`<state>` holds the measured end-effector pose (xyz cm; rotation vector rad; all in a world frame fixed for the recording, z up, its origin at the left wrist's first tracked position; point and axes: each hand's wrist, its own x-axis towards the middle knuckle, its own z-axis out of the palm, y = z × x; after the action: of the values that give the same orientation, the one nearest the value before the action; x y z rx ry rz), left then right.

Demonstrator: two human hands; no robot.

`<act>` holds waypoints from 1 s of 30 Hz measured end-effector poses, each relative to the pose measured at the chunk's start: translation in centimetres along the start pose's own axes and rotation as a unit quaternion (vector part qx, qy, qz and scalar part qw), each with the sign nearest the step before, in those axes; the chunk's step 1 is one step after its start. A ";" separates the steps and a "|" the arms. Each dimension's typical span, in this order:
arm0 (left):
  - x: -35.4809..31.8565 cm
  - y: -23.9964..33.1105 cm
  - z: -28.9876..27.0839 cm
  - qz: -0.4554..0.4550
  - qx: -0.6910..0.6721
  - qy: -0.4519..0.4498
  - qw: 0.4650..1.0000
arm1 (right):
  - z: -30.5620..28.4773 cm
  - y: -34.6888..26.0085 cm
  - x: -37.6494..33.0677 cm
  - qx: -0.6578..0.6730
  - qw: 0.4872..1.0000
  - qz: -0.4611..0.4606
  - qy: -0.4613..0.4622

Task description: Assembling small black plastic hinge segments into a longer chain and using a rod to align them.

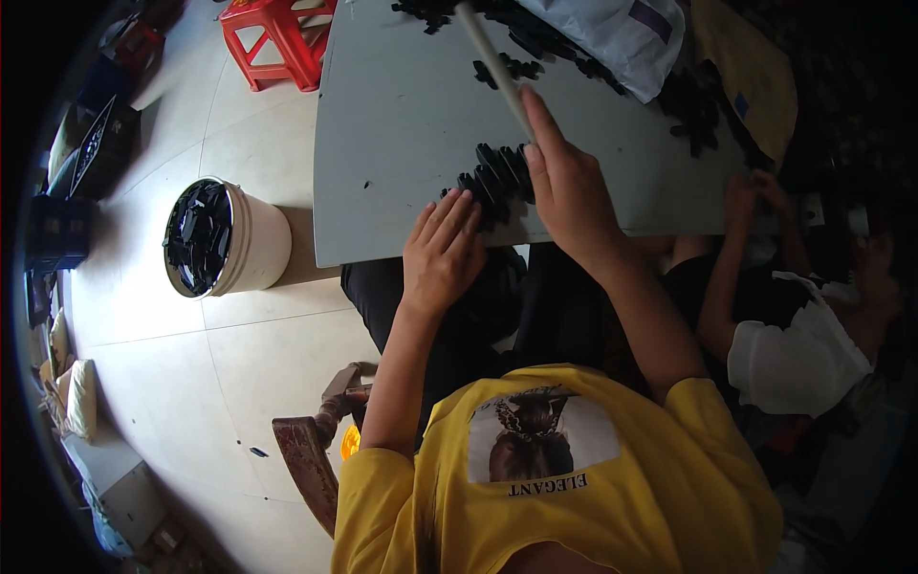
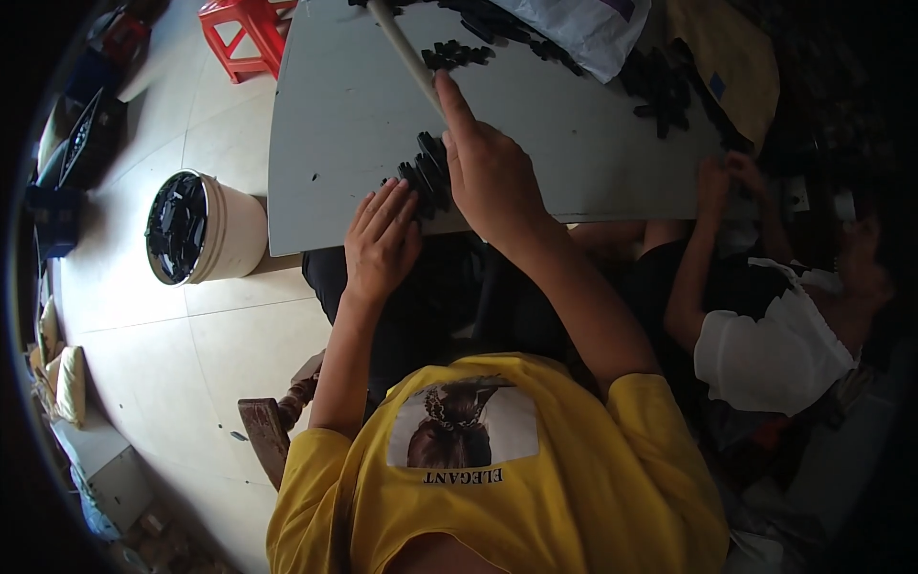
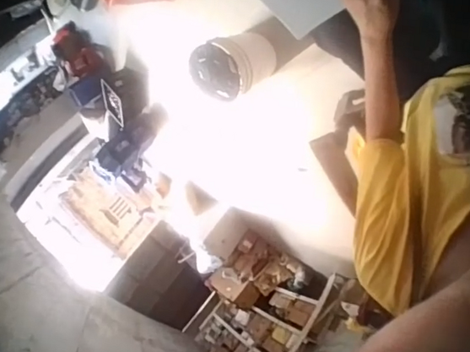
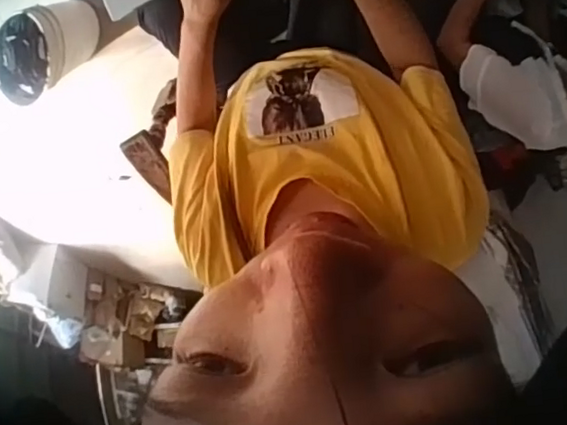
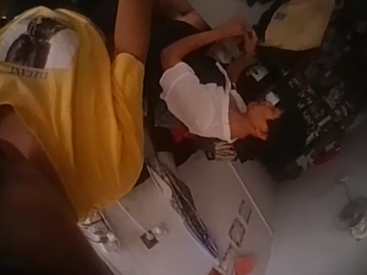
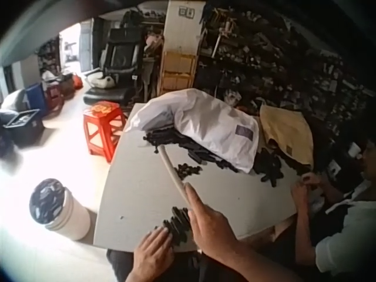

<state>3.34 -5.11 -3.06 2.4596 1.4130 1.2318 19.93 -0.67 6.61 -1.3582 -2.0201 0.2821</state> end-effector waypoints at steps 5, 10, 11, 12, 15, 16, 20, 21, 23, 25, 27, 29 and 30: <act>2.6 1.6 0.5 0.020 0.039 -0.046 0.998 | 1.9 3.5 1.4 -0.051 0.988 0.081 -0.121; 2.6 1.1 1.6 0.008 0.042 -0.081 0.996 | 2.8 5.0 3.3 -0.050 0.977 0.043 -0.204; 2.6 1.1 1.6 0.003 0.041 -0.081 0.996 | 2.7 4.8 3.7 -0.064 0.968 0.036 -0.241; 2.6 1.0 1.7 0.006 0.044 -0.079 0.996 | 2.4 4.7 4.0 -0.071 0.964 0.025 -0.255; 2.7 1.0 1.8 0.004 0.047 -0.075 0.996 | 2.6 5.6 4.6 -0.104 0.962 -0.076 -0.242; 2.7 1.0 1.9 0.004 0.047 -0.073 0.996 | 2.7 5.6 4.8 -0.104 0.961 -0.076 -0.245; 2.7 1.0 1.8 -0.007 0.045 -0.071 0.996 | 3.1 5.7 5.3 -0.139 0.937 -0.124 -0.297; 2.6 1.0 1.8 -0.005 0.044 -0.069 0.997 | 3.2 5.9 5.3 -0.137 0.932 -0.152 -0.298; 2.7 1.0 1.9 -0.005 0.040 -0.067 0.997 | 3.0 6.1 5.9 -0.132 0.929 -0.150 -0.312; 2.8 1.0 1.9 0.000 0.039 -0.066 0.997 | 2.8 6.3 6.0 -0.127 0.925 -0.149 -0.327; 2.8 1.1 1.8 0.000 0.041 -0.062 0.997 | 2.5 6.3 5.8 -0.107 0.929 -0.162 -0.315; 2.8 1.2 1.8 0.003 0.044 -0.057 0.997 | 2.0 5.6 5.3 -0.104 0.929 -0.143 -0.326; 2.8 1.1 1.7 0.003 0.044 -0.063 0.997 | 1.7 5.3 5.0 -0.102 0.929 -0.125 -0.334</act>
<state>5.97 -3.16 -2.08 2.5498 1.4560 1.0162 21.58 6.36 4.62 -1.2012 -2.8293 0.4765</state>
